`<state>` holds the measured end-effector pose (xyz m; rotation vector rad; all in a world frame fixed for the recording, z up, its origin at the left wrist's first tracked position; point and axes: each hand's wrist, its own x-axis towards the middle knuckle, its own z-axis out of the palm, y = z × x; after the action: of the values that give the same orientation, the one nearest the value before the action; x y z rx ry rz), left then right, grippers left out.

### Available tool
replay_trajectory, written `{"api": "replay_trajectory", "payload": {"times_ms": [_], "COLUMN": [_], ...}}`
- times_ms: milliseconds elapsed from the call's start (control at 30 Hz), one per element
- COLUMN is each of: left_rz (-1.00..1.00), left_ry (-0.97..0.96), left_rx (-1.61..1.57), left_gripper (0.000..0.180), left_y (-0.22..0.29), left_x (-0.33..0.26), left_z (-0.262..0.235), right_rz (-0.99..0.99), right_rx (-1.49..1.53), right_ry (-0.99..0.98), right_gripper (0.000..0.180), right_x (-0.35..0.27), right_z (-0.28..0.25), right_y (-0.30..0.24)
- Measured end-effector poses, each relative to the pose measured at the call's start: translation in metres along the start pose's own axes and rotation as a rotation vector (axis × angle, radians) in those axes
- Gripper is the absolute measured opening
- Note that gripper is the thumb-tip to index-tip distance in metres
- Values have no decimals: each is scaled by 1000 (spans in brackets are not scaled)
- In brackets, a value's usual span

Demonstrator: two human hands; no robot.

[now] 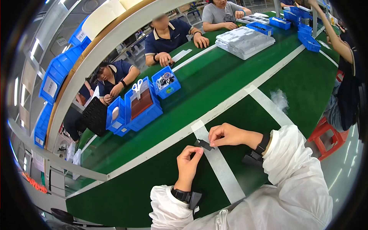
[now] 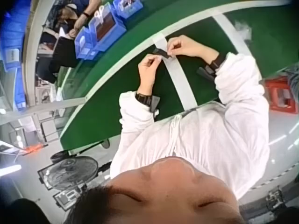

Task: Picking up, inspecting, and preparing electronic components from a tray on an industrial assembly line.

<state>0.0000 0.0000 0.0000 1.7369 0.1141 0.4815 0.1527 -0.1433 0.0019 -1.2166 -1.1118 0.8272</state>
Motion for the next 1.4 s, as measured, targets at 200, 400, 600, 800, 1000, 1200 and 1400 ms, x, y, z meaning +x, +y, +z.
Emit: {"api": "replay_trajectory", "payload": {"times_ms": [200, 400, 600, 800, 1000, 1200, 1400], "left_rz": [-61, -12, -15, 21, 106, 85, 71], "left_ry": [179, 101, -57, -57, 20, 20, -60], "left_rx": [-145, -135, -21, 37, 88, 36, -19], "left_gripper": [4, 1, 3, 4, 8, 8, 8], "left_y": [1, 1, 2, 4, 9, 5, 8], "left_x": [-1, 0, -1, -2, 0, -2, -1], "left_z": [4, 0, 2, 1, 2, 1, 1], "right_rz": [-2, -63, -41, -90, 20, 77, 66], "right_rx": [-46, 31, 108, 57, 76, 84, 44], "right_ry": [-67, 63, 113, 311, 642, 694, 618], "right_gripper": [5, 5, 6, 8, 30, 30, 30], "right_x": [-2, 2, 2, 5, 6, 7, 7], "right_z": [1, -3, -2, -2, -11, -11, -11], "right_y": [-2, 8, 7, 9, 6, 13, 12]}}
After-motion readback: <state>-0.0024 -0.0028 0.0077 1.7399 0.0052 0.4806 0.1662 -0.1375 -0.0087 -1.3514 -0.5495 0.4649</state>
